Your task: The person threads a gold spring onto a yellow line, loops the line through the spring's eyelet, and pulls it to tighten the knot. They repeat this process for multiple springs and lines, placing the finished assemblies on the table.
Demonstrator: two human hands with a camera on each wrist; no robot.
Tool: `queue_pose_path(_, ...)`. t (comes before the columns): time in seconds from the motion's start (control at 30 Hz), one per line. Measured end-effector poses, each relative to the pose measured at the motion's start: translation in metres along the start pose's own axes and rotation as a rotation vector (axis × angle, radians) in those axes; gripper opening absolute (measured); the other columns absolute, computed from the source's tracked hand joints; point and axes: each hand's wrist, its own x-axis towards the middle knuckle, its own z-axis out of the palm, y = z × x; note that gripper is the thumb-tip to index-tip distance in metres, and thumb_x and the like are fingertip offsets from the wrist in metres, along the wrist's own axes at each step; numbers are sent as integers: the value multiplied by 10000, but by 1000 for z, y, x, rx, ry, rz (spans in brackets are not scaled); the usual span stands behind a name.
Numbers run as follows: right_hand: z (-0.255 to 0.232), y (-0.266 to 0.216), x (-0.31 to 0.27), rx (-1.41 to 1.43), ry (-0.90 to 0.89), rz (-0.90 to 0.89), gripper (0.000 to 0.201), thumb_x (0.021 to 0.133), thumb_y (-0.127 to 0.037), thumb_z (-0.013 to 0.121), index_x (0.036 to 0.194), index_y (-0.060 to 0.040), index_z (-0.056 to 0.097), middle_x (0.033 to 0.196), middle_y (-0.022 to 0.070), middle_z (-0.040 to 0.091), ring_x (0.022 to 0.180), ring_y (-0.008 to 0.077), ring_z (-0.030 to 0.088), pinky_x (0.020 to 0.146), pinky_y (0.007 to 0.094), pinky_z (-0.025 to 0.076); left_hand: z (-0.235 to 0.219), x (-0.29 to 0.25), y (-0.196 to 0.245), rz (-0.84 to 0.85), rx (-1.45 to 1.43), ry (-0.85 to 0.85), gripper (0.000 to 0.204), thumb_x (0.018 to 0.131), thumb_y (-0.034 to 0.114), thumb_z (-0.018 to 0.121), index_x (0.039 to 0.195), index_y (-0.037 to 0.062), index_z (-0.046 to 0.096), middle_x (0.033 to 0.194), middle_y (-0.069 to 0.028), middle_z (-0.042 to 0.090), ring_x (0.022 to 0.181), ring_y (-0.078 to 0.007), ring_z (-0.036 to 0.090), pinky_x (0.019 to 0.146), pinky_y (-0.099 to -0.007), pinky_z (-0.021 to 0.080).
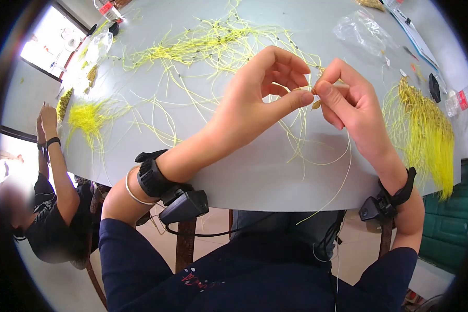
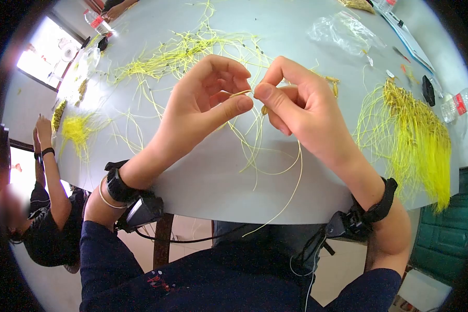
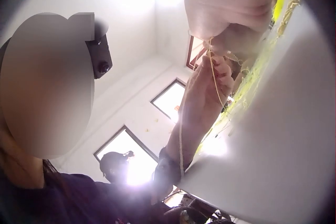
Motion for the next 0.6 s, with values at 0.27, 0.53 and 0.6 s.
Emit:
queue_pose_path(0.27,3,-6,-3,-26,-36,104,196,897,-192,521,793,-36,463,491,-48,392,430,15,327,404,185,210,-3,1,4,-16,12,-66,189,812,43,612,966,22,505,928,-23,536,904,-94,530,816,-262,439)
queue_pose_path(0.53,1,0,0,-12,50,8,181,894,-194,527,824,-33,485,493,-51,388,442,14,308,413,188,205,-3,0,5,-116,5,-130,171,798,77,626,920,27,517,884,-9,534,804,-78,519,761,-232,426)
queue_pose_path(0.6,-1,-1,-1,-11,70,3,175,892,-193,531,835,-32,492,493,-52,386,446,14,305,415,188,204,-4,1,9,-136,12,-196,158,793,80,625,903,29,524,880,-8,534,783,-80,516,754,-236,423)
